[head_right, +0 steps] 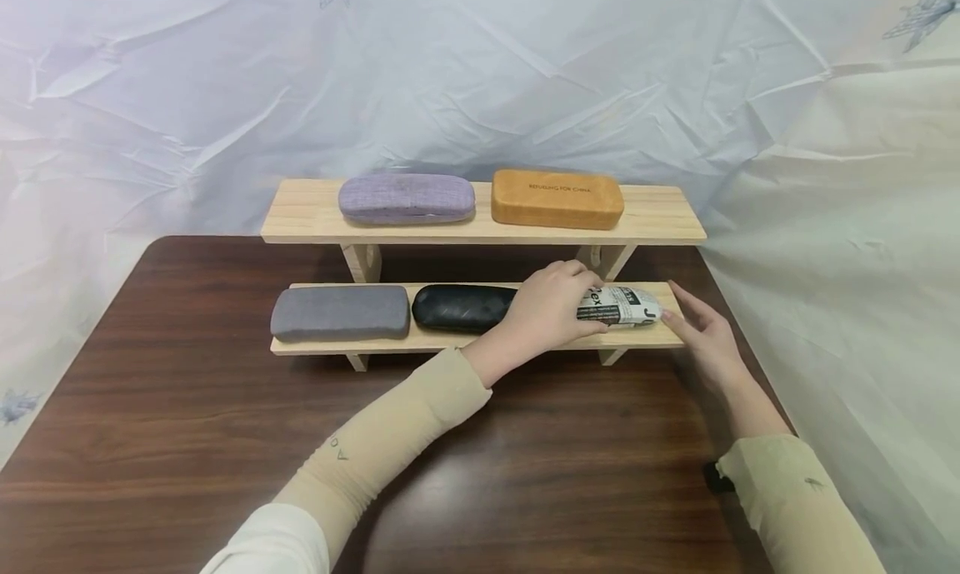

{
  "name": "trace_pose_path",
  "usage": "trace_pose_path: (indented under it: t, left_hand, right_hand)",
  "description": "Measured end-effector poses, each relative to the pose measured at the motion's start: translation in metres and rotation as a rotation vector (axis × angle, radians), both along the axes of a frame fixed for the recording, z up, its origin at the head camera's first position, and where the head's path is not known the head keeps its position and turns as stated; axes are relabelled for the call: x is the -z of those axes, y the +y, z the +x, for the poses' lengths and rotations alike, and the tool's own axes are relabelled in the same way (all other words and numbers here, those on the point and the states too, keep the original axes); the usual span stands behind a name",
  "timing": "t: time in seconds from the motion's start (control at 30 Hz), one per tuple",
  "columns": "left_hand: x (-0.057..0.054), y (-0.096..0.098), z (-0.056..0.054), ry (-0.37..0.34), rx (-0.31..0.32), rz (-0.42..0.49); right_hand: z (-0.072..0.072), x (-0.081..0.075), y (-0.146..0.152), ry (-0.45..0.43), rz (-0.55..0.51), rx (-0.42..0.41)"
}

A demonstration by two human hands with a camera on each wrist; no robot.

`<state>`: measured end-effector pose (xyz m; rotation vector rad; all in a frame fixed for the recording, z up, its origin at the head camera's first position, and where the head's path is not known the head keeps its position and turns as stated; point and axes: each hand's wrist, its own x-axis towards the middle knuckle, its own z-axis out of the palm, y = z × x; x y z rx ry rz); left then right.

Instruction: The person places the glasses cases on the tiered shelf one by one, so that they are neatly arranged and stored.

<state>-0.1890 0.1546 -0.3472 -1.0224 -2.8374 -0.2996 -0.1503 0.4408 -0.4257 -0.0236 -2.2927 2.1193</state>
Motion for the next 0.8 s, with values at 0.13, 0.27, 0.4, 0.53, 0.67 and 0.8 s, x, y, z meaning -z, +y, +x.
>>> trace_pose_path:
  t: [0.13,0.27,0.4,0.53,0.67,0.8]
  left_hand:
    - [0.002,-0.011,0.007,0.045,0.028,0.028]
    - [0.004,-0.025,0.014,0.068,0.054,0.057]
    - [0.002,-0.042,0.019,0.078,0.088,0.075]
    - [-0.001,-0.059,0.021,0.084,0.116,0.079]
    - [-0.007,-0.076,0.021,0.087,0.12,0.088]
    - [-0.011,-0.099,0.023,0.08,0.115,0.109]
  right_hand:
    - [-0.001,0.0,0.0,-0.001,0.0,-0.001]
    - [0.0,0.0,0.0,-0.012,-0.008,-0.004]
    - [0.0,0.0,-0.004,-0.019,0.061,0.032]
    - [0.002,-0.007,-0.013,0.011,0.115,0.103]
    - [0.003,-0.018,-0.026,0.106,0.015,0.144]
    - [0.005,-0.032,-0.041,0.196,-0.068,0.147]
